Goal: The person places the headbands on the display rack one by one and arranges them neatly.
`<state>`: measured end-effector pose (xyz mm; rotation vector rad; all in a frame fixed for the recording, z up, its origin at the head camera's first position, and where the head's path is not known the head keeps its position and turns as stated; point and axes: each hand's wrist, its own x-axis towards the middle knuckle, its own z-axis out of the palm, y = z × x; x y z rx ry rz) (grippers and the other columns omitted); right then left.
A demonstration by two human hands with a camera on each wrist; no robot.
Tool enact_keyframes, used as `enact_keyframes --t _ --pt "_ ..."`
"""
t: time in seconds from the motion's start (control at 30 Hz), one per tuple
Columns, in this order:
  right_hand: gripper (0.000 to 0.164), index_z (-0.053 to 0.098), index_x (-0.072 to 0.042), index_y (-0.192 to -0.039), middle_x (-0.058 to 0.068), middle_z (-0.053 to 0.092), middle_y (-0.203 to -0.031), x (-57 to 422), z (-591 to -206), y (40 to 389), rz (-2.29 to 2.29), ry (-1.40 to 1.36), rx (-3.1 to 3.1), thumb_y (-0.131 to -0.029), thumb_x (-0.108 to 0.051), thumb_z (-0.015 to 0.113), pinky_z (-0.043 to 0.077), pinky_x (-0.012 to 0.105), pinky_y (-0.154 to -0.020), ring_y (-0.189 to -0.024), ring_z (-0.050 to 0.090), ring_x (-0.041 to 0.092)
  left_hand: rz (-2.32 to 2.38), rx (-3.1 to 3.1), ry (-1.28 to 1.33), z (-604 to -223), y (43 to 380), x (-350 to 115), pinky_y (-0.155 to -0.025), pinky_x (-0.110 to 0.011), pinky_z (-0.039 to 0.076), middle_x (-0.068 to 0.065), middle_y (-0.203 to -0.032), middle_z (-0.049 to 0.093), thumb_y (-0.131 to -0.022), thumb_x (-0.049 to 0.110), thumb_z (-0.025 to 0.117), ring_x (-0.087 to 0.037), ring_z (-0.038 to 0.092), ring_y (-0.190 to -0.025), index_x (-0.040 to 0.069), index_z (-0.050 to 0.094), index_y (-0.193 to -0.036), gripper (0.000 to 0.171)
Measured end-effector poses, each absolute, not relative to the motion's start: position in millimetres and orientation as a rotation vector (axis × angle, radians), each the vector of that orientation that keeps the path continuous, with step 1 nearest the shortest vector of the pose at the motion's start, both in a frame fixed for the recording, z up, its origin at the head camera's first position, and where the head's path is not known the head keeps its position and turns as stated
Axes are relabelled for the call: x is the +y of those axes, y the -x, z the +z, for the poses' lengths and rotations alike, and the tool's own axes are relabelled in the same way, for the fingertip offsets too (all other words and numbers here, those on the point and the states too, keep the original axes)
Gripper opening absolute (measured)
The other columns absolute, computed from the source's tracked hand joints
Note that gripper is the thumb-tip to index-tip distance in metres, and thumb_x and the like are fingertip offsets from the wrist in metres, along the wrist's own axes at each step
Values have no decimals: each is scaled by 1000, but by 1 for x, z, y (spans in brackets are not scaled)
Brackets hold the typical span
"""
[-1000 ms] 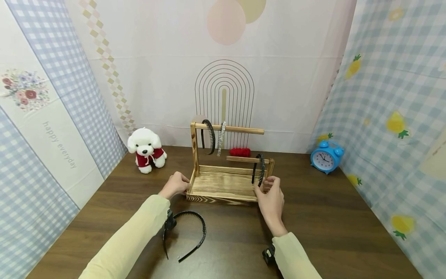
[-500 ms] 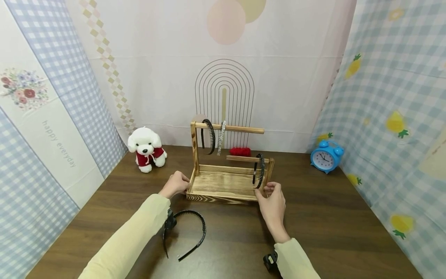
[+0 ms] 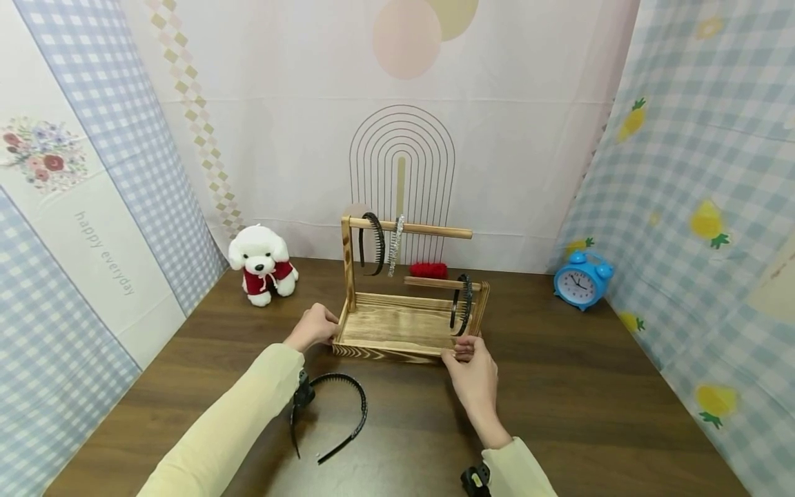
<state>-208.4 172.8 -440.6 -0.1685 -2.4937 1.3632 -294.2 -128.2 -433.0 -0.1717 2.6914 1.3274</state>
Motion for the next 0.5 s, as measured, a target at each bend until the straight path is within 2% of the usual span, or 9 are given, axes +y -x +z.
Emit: enact_keyframes --t 0.2,0.5 --pt "37 62 -1 -115 16 70 -106 164 -438 202 1498 142 -2527 -85 -19 75 52 16 -70 -97 69 28 1337 2691 158 -433 292 -129 -62 -33 62 -24 -97 69 -86 -1 60 -16 64 -55 -9 72 -100 20" --pt "38 61 3 -117 16 68 -106 144 -441 190 1768 120 -2548 -85 -13 75 52 21 -69 -96 68 25 1350 2712 153 -433 291 -129 -60 -32 61 -20 -85 70 -84 -2 60 -13 61 -51 -9 72 -96 18"
